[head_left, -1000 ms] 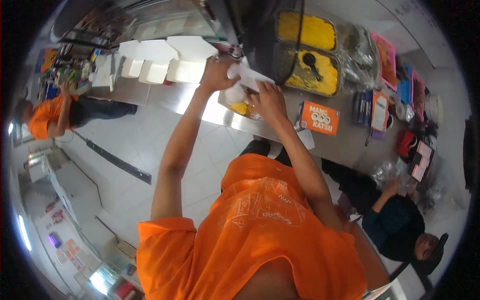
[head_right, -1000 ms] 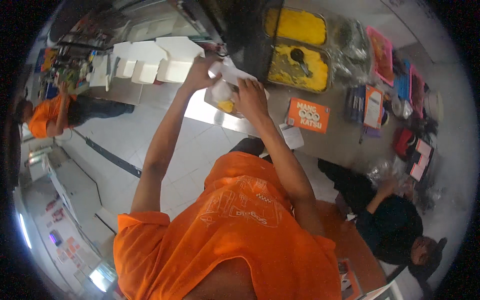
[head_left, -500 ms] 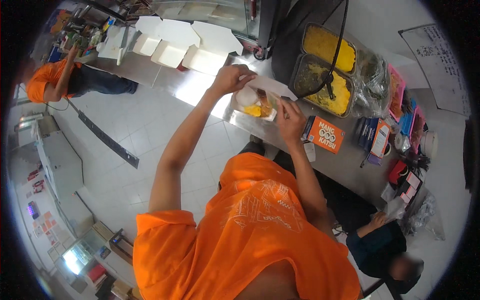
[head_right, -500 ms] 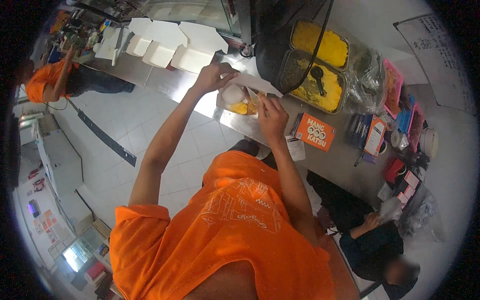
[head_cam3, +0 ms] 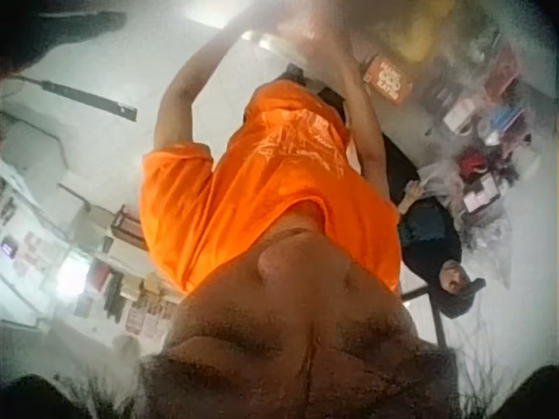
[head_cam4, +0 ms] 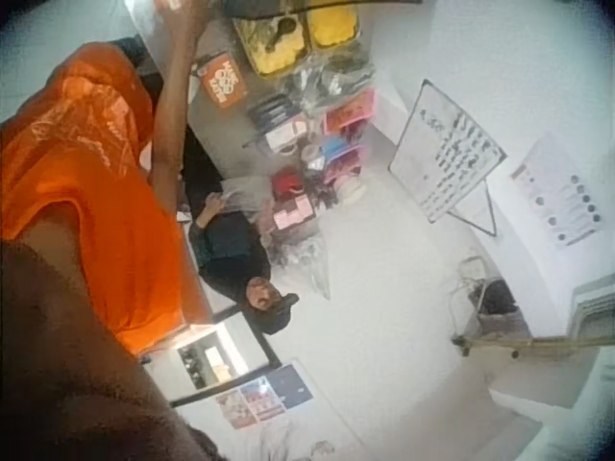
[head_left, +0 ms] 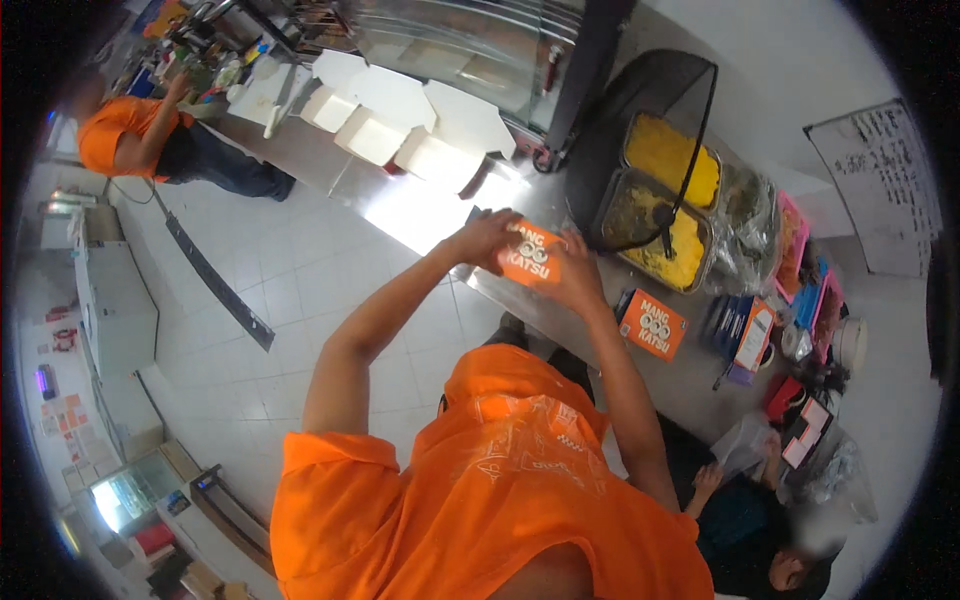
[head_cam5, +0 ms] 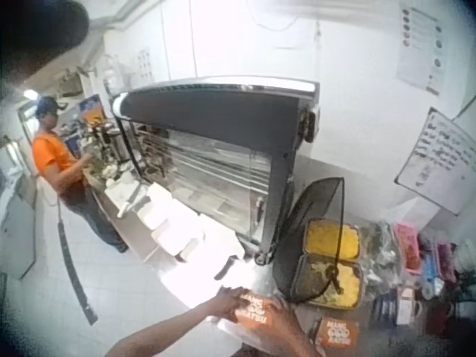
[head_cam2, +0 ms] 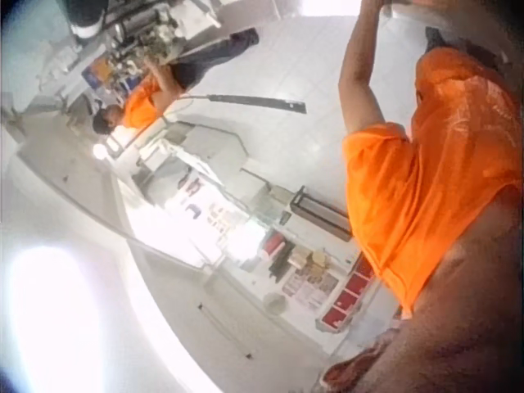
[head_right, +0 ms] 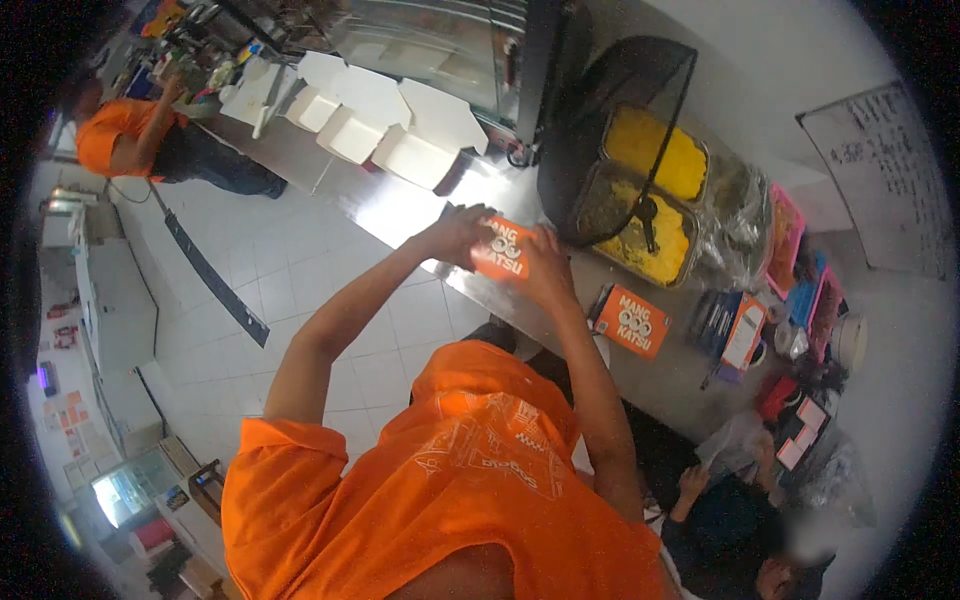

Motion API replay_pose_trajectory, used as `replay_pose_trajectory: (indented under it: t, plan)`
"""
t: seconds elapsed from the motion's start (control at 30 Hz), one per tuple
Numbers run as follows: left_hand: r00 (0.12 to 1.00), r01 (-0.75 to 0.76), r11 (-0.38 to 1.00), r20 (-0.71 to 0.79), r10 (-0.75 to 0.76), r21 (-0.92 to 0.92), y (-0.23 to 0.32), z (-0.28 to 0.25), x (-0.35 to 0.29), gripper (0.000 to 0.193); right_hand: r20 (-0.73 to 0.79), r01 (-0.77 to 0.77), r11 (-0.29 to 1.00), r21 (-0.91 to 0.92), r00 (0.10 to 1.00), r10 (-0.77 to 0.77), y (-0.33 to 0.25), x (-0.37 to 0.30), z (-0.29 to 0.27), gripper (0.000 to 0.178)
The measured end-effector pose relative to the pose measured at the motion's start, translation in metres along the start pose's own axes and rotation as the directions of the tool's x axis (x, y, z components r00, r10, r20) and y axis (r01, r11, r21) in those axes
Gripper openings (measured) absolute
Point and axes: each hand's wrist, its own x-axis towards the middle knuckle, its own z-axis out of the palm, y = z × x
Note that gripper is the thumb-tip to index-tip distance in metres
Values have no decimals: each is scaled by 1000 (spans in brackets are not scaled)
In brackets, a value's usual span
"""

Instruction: The person organizes order receipts and assembles food containers at a preparation counter, placing a scoop of rice, chicken pieces, and condiments into several cardboard boxes before closing them and marking the receipts.

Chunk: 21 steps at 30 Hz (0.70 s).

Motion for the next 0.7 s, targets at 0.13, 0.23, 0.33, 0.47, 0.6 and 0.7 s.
replay_pose_trajectory:
  t: [0.13,0.23,0.33,0.47,0.6,0.7]
  plan:
    - [999,-19,1000,48,18,23,4,12,12,83,413,-82,997,-8,907,78,18,11,13,74]
    - [993,-59,996,105,52,62,6,8,-2,73,402,-145,988,44,908,116,28,-2,29,84]
    - [990,-107,994,97,104,32,2,10,-13,73,417,21,995,-101,909,24,18,-5,25,82]
    - [990,-126,990,73,122,57,2,6,-14,70,459,-11,1000,-18,888,18,22,4,23,79]
    - [980,-195,980,48,194,36,1,7,-5,66,446,88,989,-122,895,-25,36,-4,31,78]
    - [965,-259,964,-35,261,66,-4,12,-13,61,477,102,991,-89,877,-47,14,-1,11,71]
